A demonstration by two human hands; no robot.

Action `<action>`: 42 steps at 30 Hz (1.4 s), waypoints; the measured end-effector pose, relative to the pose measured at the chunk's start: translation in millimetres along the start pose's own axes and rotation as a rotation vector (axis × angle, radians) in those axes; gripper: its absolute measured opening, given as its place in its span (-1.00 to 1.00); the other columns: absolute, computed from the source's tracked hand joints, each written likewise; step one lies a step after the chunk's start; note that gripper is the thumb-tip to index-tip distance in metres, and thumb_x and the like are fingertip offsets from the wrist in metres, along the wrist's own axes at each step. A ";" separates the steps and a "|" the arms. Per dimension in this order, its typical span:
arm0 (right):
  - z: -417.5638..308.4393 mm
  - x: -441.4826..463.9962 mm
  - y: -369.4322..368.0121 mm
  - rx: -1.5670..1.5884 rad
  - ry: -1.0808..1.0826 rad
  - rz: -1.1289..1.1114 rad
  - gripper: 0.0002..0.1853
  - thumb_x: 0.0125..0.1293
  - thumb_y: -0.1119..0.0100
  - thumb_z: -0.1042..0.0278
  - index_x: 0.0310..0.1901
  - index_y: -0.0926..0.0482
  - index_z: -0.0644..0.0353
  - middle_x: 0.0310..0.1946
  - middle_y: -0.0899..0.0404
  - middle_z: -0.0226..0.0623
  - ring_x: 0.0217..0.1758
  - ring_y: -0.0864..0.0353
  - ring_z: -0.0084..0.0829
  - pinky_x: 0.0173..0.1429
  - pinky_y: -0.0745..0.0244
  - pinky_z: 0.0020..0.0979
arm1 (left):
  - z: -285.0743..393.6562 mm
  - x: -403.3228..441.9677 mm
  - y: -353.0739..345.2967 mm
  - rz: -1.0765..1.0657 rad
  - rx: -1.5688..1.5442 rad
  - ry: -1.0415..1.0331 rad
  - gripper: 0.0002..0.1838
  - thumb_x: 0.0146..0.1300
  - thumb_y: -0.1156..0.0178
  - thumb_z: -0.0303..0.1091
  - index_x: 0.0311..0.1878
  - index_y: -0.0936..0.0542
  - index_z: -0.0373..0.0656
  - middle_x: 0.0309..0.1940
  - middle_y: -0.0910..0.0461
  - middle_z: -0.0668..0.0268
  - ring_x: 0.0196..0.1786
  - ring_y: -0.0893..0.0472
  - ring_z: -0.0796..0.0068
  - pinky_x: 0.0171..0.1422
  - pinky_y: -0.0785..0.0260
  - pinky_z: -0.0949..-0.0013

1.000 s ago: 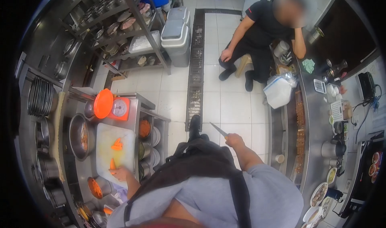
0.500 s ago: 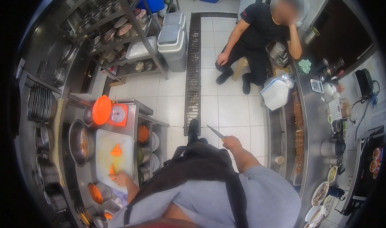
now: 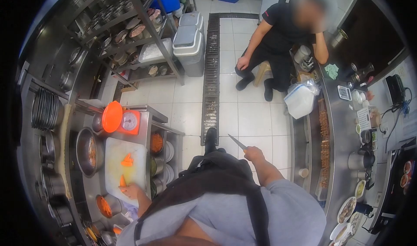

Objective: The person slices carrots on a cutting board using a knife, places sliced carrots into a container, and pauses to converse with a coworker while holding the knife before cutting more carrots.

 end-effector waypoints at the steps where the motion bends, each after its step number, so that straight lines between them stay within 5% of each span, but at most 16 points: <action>1: -0.7 0.0 2.0 -0.012 0.001 -0.004 -0.63 0.15 -0.21 0.14 -0.05 -0.56 0.16 -0.09 -0.63 -0.12 0.04 -0.59 -0.14 0.12 -0.50 -0.15 | 2.0 -0.3 0.5 0.004 -0.006 -0.001 -0.35 0.26 0.08 -0.21 0.45 -0.12 0.10 0.19 -0.43 0.16 0.17 -0.49 0.21 0.13 -0.31 0.06; 18: 1.8 -3.5 -4.7 0.003 0.018 0.003 -0.63 0.15 -0.23 0.13 -0.07 -0.56 0.16 -0.12 -0.62 -0.11 0.03 -0.58 -0.12 0.12 -0.49 -0.14 | 1.7 0.3 0.6 0.011 -0.036 -0.024 -0.36 0.25 0.06 -0.21 0.43 -0.13 0.06 0.23 -0.41 0.14 0.14 -0.51 0.13 0.06 -0.32 -0.07; 33: -2.9 2.1 -1.2 -0.041 0.033 0.011 -0.65 0.14 -0.19 0.19 -0.05 -0.59 0.12 -0.09 -0.63 -0.13 0.03 -0.60 -0.13 0.11 -0.52 -0.16 | 6.3 -2.7 9.8 0.054 -0.029 -0.033 -0.36 0.23 0.06 -0.23 0.42 -0.15 0.07 0.16 -0.44 0.13 0.14 -0.49 0.18 0.08 -0.32 0.03; 37: -8.3 1.5 -0.9 -0.005 0.050 -0.083 -0.65 0.13 -0.25 0.07 -0.12 -0.61 0.09 -0.07 -0.62 -0.10 0.00 -0.60 -0.11 0.07 -0.52 -0.18 | -0.4 3.0 2.6 0.020 0.074 -0.048 -0.36 0.25 0.05 -0.22 0.43 -0.16 0.03 0.16 -0.46 0.17 0.04 -0.56 0.21 0.04 -0.41 0.08; 38: 33.5 43.1 -63.9 0.760 0.008 -0.396 -0.70 0.24 -0.10 0.21 -0.06 -0.62 0.12 0.01 -0.59 -0.13 0.13 -0.55 -0.24 0.19 -0.45 -0.24 | -2.6 7.5 -7.2 0.004 0.117 -0.050 -0.36 0.26 0.04 -0.23 0.44 -0.16 0.02 0.13 -0.49 0.19 -0.02 -0.59 0.21 0.01 -0.45 0.10; 39: 52.4 43.0 -70.9 0.679 0.324 0.190 -0.52 0.16 -0.24 0.02 0.06 -0.60 0.08 0.07 -0.56 -0.08 0.24 -0.45 -0.25 0.27 -0.33 -0.34 | 1.6 17.4 -20.4 0.077 -0.314 -0.266 -0.35 0.25 0.02 -0.24 0.44 -0.16 0.01 0.10 -0.51 0.20 -0.09 -0.62 0.21 -0.03 -0.48 0.11; 40: 30.1 86.2 9.9 0.640 0.419 0.325 -0.52 0.16 -0.24 0.02 0.06 -0.60 0.08 0.07 -0.56 -0.08 0.24 -0.45 -0.25 0.27 -0.33 -0.34 | 1.9 23.4 -38.4 0.059 -0.721 -0.514 -0.34 0.24 0.00 -0.24 0.44 -0.16 0.01 0.07 -0.54 0.22 -0.17 -0.64 0.22 -0.07 -0.51 0.13; 42: 5.0 81.9 21.5 0.170 0.247 0.165 -0.54 0.15 -0.17 0.09 0.08 -0.58 0.07 0.09 -0.55 -0.11 0.24 -0.47 -0.19 0.32 -0.32 -0.22 | -1.6 6.5 -18.9 0.122 -0.193 -0.195 -0.37 0.25 0.01 -0.25 0.39 -0.20 -0.23 0.13 -0.50 0.13 -0.01 -0.60 0.08 0.06 -0.48 0.21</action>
Point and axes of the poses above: each hand's wrist, its own x-axis towards the middle knuckle, its own y-axis out of the back of the hand, z = x × y, the point moved 10 cm from there along x, towards the middle knuckle
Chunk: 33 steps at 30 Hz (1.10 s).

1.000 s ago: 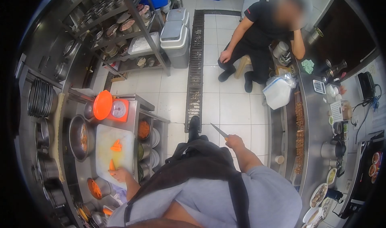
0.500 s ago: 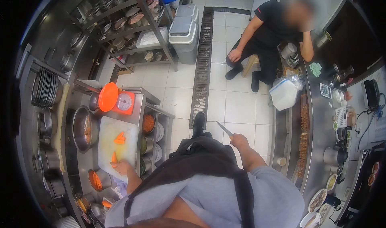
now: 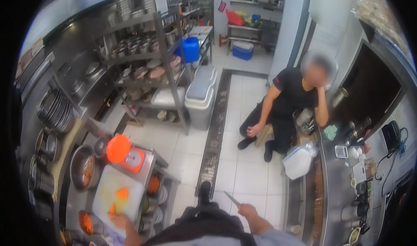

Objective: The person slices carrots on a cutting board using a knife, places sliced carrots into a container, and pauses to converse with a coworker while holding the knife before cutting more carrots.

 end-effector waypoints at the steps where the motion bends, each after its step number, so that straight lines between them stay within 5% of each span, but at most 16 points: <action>1: 8.7 -45.5 -44.0 -0.199 -0.136 -0.188 -0.54 0.15 -0.13 0.12 0.09 -0.57 0.06 0.10 -0.55 -0.12 0.24 -0.47 -0.15 0.34 -0.31 -0.16 | -9.3 -1.7 -1.5 -0.051 0.098 0.064 -0.35 0.24 0.00 -0.24 0.42 -0.18 -0.09 0.15 -0.49 0.18 -0.02 -0.61 0.16 0.01 -0.48 0.16; 4: -12.2 -59.0 -33.6 -0.295 -0.088 -0.204 -0.60 0.11 -0.26 0.02 -0.14 -0.62 0.15 -0.12 -0.64 -0.11 0.00 -0.60 -0.10 0.04 -0.53 -0.12 | 1.6 -0.9 3.8 0.006 0.268 0.084 -0.32 0.23 -0.01 -0.20 0.45 -0.14 0.11 0.19 -0.44 0.20 0.05 -0.57 0.24 -0.05 -0.42 0.11; 9: -25.9 -59.5 -29.6 -0.258 -0.133 -0.171 -0.62 0.13 -0.23 0.08 -0.11 -0.59 0.16 -0.12 -0.64 -0.09 0.01 -0.59 -0.10 0.08 -0.51 -0.13 | 0.8 -1.7 7.0 -0.169 0.253 0.193 -0.31 0.22 0.01 -0.19 0.45 -0.12 0.12 0.19 -0.43 0.19 0.15 -0.50 0.21 0.05 -0.34 0.04; 19: -70.9 -77.3 -28.7 -0.308 -0.143 -0.249 -0.62 0.14 -0.23 0.12 -0.06 -0.58 0.14 -0.12 -0.64 -0.17 0.01 -0.60 -0.16 0.08 -0.52 -0.17 | 12.3 -4.6 25.3 -0.084 0.150 0.139 -0.32 0.19 -0.01 -0.25 0.43 -0.16 0.06 0.15 -0.43 0.15 0.16 -0.47 0.19 0.09 -0.31 0.03; 27: -126.5 -76.1 -15.6 -0.343 -0.168 -0.220 -0.63 0.15 -0.18 0.18 -0.03 -0.57 0.16 -0.10 -0.64 -0.10 0.03 -0.60 -0.15 0.11 -0.51 -0.16 | -13.2 29.1 1.5 -0.147 -0.301 -0.044 -0.48 0.10 -0.10 -0.38 0.20 -0.39 -0.20 0.06 -0.45 -0.01 0.09 -0.46 -0.09 0.11 -0.36 -0.05; 33: -174.5 -50.0 -42.1 -0.310 -0.056 -0.101 -0.61 0.11 -0.22 0.12 -0.07 -0.57 0.15 -0.18 -0.65 -0.12 -0.06 -0.62 -0.13 0.01 -0.53 -0.13 | -40.3 79.7 -16.6 -0.337 -0.271 -0.087 -0.51 0.01 -0.28 -0.31 0.04 -0.50 -0.31 -0.07 -0.53 -0.04 0.01 -0.50 -0.09 0.13 -0.36 0.00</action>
Point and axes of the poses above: each hand's wrist, its own x-axis towards the middle knuckle, its own y-axis out of the back of the hand, z = x × y, the point moved 10 cm from there along x, towards the middle knuckle
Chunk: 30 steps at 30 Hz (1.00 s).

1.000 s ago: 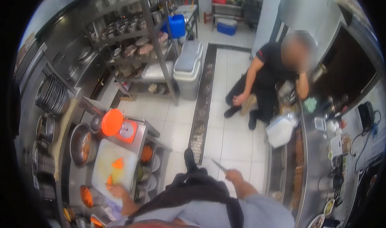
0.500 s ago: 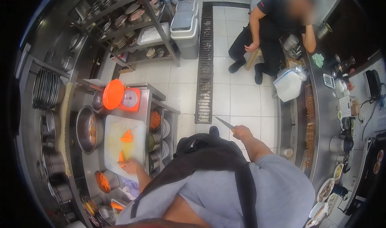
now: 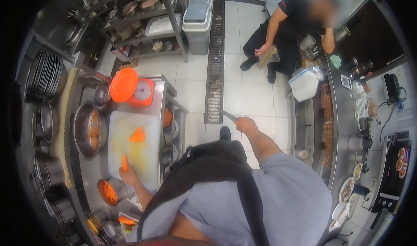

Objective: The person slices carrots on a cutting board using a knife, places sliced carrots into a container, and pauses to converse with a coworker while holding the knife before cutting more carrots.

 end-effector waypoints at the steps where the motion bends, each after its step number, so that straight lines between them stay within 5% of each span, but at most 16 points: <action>1: -10.9 -10.3 -7.5 0.000 -0.005 -0.009 -0.61 0.11 -0.22 0.12 -0.07 -0.57 0.15 -0.18 -0.65 -0.12 -0.06 -0.62 -0.13 0.01 -0.53 -0.13 | -12.5 7.5 3.7 0.003 0.060 0.048 -0.51 0.02 -0.29 -0.30 0.03 -0.51 -0.31 -0.08 -0.54 -0.04 -0.01 -0.51 -0.08 0.13 -0.37 0.01; 5: -44.2 -32.5 -18.8 0.178 -0.021 0.090 -0.61 0.11 -0.21 0.11 -0.08 -0.57 0.15 -0.21 -0.65 -0.13 -0.08 -0.62 -0.13 0.01 -0.53 -0.13 | -33.2 35.3 -5.2 -0.047 0.071 -0.025 -0.55 0.03 -0.29 -0.31 0.01 -0.53 -0.29 -0.10 -0.56 -0.04 -0.03 -0.53 -0.07 0.10 -0.39 0.02; 7: -56.7 -44.0 -33.7 0.142 -0.020 0.082 -0.59 0.11 -0.21 0.10 -0.06 -0.56 0.16 -0.20 -0.65 -0.12 -0.06 -0.62 -0.13 0.04 -0.52 -0.13 | -11.5 38.9 -1.7 0.012 0.025 -0.244 -0.58 0.04 -0.28 -0.32 -0.02 -0.53 -0.28 -0.11 -0.57 -0.02 -0.03 -0.53 -0.07 0.07 -0.41 0.03; 18: -56.0 -80.3 -84.0 0.033 -0.110 -0.066 -0.62 0.12 -0.22 0.13 -0.08 -0.59 0.16 -0.12 -0.64 -0.12 0.01 -0.60 -0.13 0.10 -0.51 -0.15 | -18.0 52.1 -12.8 -0.217 -0.106 -0.153 -0.60 0.02 -0.28 -0.40 -0.02 -0.53 -0.25 -0.07 -0.56 -0.03 0.01 -0.53 -0.07 0.12 -0.38 0.05; 23: -69.8 -73.8 -59.2 0.053 -0.138 -0.088 -0.61 0.13 -0.23 0.09 -0.07 -0.59 0.14 -0.11 -0.64 -0.13 0.01 -0.61 -0.13 0.10 -0.51 -0.15 | 31.8 48.4 22.5 -0.091 -0.008 -0.278 -0.59 0.04 -0.27 -0.42 0.01 -0.52 -0.27 -0.02 -0.52 -0.05 0.05 -0.49 -0.11 0.16 -0.36 0.06; 25: -77.5 -66.7 -54.7 0.089 -0.142 -0.058 -0.62 0.14 -0.22 0.09 -0.08 -0.58 0.15 -0.11 -0.64 -0.12 0.01 -0.61 -0.13 0.10 -0.51 -0.15 | 72.6 51.4 24.5 -0.090 -0.246 -0.442 -0.55 0.08 -0.25 -0.42 0.07 -0.49 -0.29 0.06 -0.49 -0.03 0.12 -0.48 -0.05 0.21 -0.35 0.10; 28: -86.3 -52.2 -52.2 0.111 -0.089 -0.024 -0.61 0.14 -0.21 0.10 -0.07 -0.58 0.17 -0.12 -0.63 -0.08 0.01 -0.60 -0.10 0.11 -0.50 -0.14 | 208.0 12.7 5.8 -0.632 -0.476 -0.488 -0.48 0.12 -0.22 -0.40 0.19 -0.45 -0.29 0.12 -0.51 0.04 0.09 -0.54 0.16 0.19 -0.38 0.19; 30: -85.9 -50.8 -70.9 0.071 -0.073 -0.062 -0.61 0.14 -0.21 0.10 -0.07 -0.58 0.17 -0.12 -0.63 -0.08 0.01 -0.60 -0.10 0.11 -0.49 -0.13 | 347.0 -127.8 26.6 -1.513 -0.298 -0.916 -0.46 0.11 -0.22 -0.39 0.21 -0.45 -0.25 -0.09 -0.62 0.03 -0.07 -0.62 0.19 0.04 -0.47 0.24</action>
Point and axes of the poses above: each hand's wrist, its own x-axis towards the middle knuckle, its own y-axis out of the back of the hand, z = x × y, the point moved 10 cm from there along x, towards the middle knuckle
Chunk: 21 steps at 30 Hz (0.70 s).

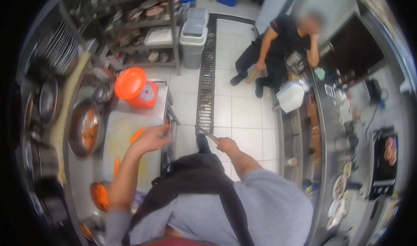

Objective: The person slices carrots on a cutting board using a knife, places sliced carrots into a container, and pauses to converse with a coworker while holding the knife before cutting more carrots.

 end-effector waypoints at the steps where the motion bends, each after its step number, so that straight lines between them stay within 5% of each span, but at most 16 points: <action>1: -5.6 7.0 -3.8 -0.031 0.061 0.048 -0.60 0.13 -0.22 0.09 -0.06 -0.58 0.16 -0.13 -0.63 -0.07 0.01 -0.60 -0.09 0.11 -0.49 -0.12 | 98.9 -0.6 -39.8 -0.342 0.226 -0.259 -0.39 0.07 -0.22 -0.38 0.27 -0.41 -0.17 -0.31 -0.66 0.08 -0.24 -0.64 0.13 -0.04 -0.50 0.25; 2: -11.7 12.8 -2.0 -0.038 0.116 0.115 -0.60 0.13 -0.23 0.09 -0.06 -0.58 0.15 -0.13 -0.63 -0.07 0.01 -0.59 -0.08 0.10 -0.49 -0.12 | 165.7 -7.4 -61.2 -0.324 0.373 -0.682 -0.29 0.05 -0.22 -0.39 0.35 -0.32 -0.09 -0.29 -0.66 0.09 -0.22 -0.64 0.10 -0.10 -0.49 0.26; 3: -10.7 8.2 5.8 -0.041 0.121 0.139 -0.60 0.13 -0.23 0.09 -0.06 -0.58 0.15 -0.13 -0.63 -0.07 0.01 -0.59 -0.08 0.10 -0.49 -0.12 | 234.7 -21.5 -54.7 -0.444 0.330 -0.691 -0.27 0.08 -0.20 -0.41 0.39 -0.25 -0.08 -0.09 -0.62 0.06 -0.02 -0.60 0.11 -0.04 -0.48 0.26; 5: -24.0 -18.5 5.9 0.017 0.112 0.086 -0.58 0.11 -0.26 0.06 -0.07 -0.59 0.15 -0.14 -0.63 -0.07 0.00 -0.59 -0.08 0.09 -0.49 -0.12 | 330.1 -51.3 35.8 0.258 -0.303 -1.480 -0.31 0.13 -0.19 -0.41 0.38 -0.26 -0.09 0.07 -0.53 0.04 0.10 -0.54 0.09 0.01 -0.47 0.21; 6: -22.0 -25.5 9.5 0.076 0.077 0.097 -0.58 0.11 -0.27 0.05 -0.07 -0.58 0.14 -0.15 -0.63 -0.08 -0.01 -0.60 -0.08 0.08 -0.49 -0.12 | 329.0 -47.4 39.3 0.231 -0.289 -1.476 -0.31 0.13 -0.19 -0.41 0.38 -0.26 -0.09 0.07 -0.53 0.04 0.10 -0.54 0.09 0.01 -0.47 0.21; 9: 2.5 -28.6 -10.4 0.168 0.069 0.112 -0.59 0.12 -0.28 0.05 -0.09 -0.58 0.15 -0.17 -0.64 -0.07 -0.04 -0.60 -0.06 0.06 -0.51 -0.13 | 258.6 11.2 46.8 0.275 -0.084 -0.914 -0.36 0.18 -0.19 -0.38 0.35 -0.29 -0.15 0.13 -0.49 0.03 0.12 -0.53 0.03 0.09 -0.44 0.17; 14: 69.1 -51.4 -63.0 0.095 -0.095 0.057 -0.61 0.12 -0.27 0.07 -0.14 -0.60 0.19 -0.15 -0.64 -0.08 -0.03 -0.62 -0.08 0.07 -0.53 -0.14 | -45.1 71.8 -67.0 -0.134 0.499 -0.246 -0.28 0.16 -0.22 -0.12 0.36 -0.28 -0.22 0.22 -0.42 -0.05 0.25 -0.42 -0.02 0.36 -0.24 0.12; 18: 106.6 -75.1 -80.2 0.030 -0.187 -0.051 -0.62 0.10 -0.25 0.10 -0.12 -0.62 0.18 -0.14 -0.66 -0.12 -0.02 -0.63 -0.13 0.07 -0.55 -0.17 | -130.1 -0.5 -104.2 -0.182 0.287 0.074 -0.40 0.19 -0.22 -0.09 0.25 -0.43 -0.22 -0.04 -0.61 0.00 0.06 -0.58 0.07 0.16 -0.39 0.17; 21: 122.1 -64.7 -74.1 -0.002 -0.231 -0.073 -0.64 0.12 -0.21 0.12 -0.12 -0.64 0.16 -0.14 -0.66 -0.14 -0.02 -0.63 -0.14 0.06 -0.55 -0.17 | -166.3 -24.7 -100.0 0.033 -0.051 0.177 -0.49 0.21 -0.23 -0.12 0.13 -0.52 -0.25 -0.20 -0.67 0.09 -0.10 -0.64 0.19 0.02 -0.45 0.24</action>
Point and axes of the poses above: each hand's wrist, its own x-axis towards the middle knuckle, its own y-axis out of the back of the hand, z = x × y, the point moved 10 cm from there along x, towards the middle knuckle
